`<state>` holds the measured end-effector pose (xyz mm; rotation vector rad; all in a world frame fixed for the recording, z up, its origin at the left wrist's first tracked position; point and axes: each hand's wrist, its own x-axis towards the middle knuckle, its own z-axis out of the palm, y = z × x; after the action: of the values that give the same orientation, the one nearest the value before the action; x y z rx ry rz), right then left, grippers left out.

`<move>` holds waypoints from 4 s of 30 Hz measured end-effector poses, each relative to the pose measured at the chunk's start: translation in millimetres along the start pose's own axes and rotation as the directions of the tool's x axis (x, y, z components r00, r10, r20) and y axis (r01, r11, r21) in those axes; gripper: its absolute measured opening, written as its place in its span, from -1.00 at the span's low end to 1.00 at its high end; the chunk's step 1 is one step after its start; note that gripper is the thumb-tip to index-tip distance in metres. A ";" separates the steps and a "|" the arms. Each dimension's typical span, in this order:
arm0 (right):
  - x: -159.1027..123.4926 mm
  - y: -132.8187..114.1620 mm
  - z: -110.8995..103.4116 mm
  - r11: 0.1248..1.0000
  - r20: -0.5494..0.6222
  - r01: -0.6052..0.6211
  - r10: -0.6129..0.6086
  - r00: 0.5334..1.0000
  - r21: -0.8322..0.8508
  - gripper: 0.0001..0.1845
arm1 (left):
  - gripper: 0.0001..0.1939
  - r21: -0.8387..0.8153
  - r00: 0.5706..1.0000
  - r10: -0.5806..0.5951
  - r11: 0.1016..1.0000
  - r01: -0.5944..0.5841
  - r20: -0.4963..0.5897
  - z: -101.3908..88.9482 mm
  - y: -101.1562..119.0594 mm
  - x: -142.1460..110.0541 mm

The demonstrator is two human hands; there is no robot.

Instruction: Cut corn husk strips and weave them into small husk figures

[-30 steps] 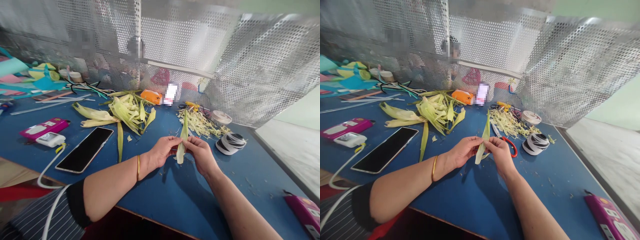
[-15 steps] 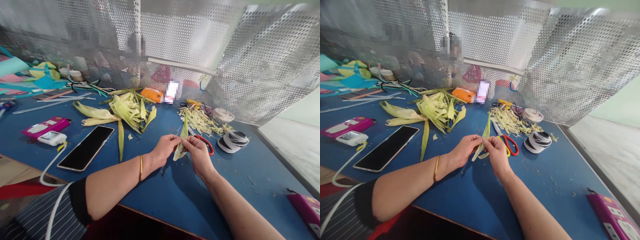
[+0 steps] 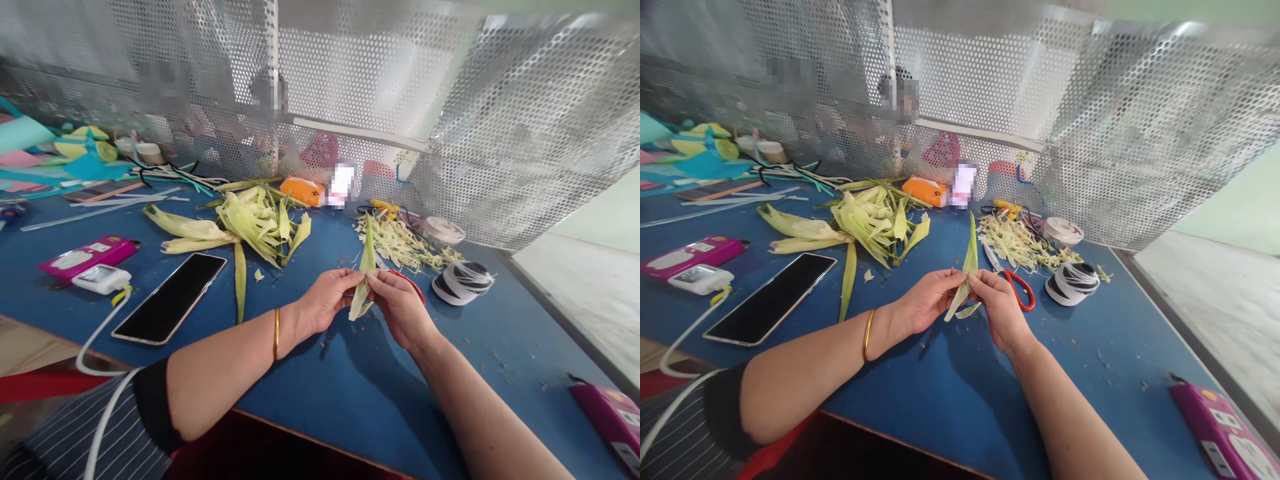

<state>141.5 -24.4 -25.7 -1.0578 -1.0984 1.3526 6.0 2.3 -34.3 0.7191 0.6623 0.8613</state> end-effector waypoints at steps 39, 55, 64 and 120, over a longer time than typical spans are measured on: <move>3.6 -9.4 -6.7 0.951 -0.070 0.000 0.023 0.997 0.310 -0.75 | -0.77 0.085 0.982 0.189 0.978 -0.189 0.001 0.9 9.5 -0.4; 3.2 -3.5 -3.0 0.969 -0.153 0.146 -0.178 0.972 -0.201 -0.65 | -0.74 0.341 0.967 0.254 0.911 -0.234 -0.016 2.0 1.7 -1.4; 2.4 -0.9 -1.4 0.948 -0.183 0.161 -0.217 0.959 -0.275 -0.66 | -0.82 0.675 0.880 0.474 0.639 -0.370 0.033 -1.6 -4.0 -3.1; -0.7 -5.4 1.9 0.960 -0.112 -0.015 -0.017 0.994 -0.279 -0.57 | -0.83 0.822 0.857 0.516 0.490 -0.291 -0.004 -4.6 0.4 -2.5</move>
<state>140.7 -25.0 -20.1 -1.3228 -1.2282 1.1425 1.1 1.7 -36.1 1.6808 1.1737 1.1013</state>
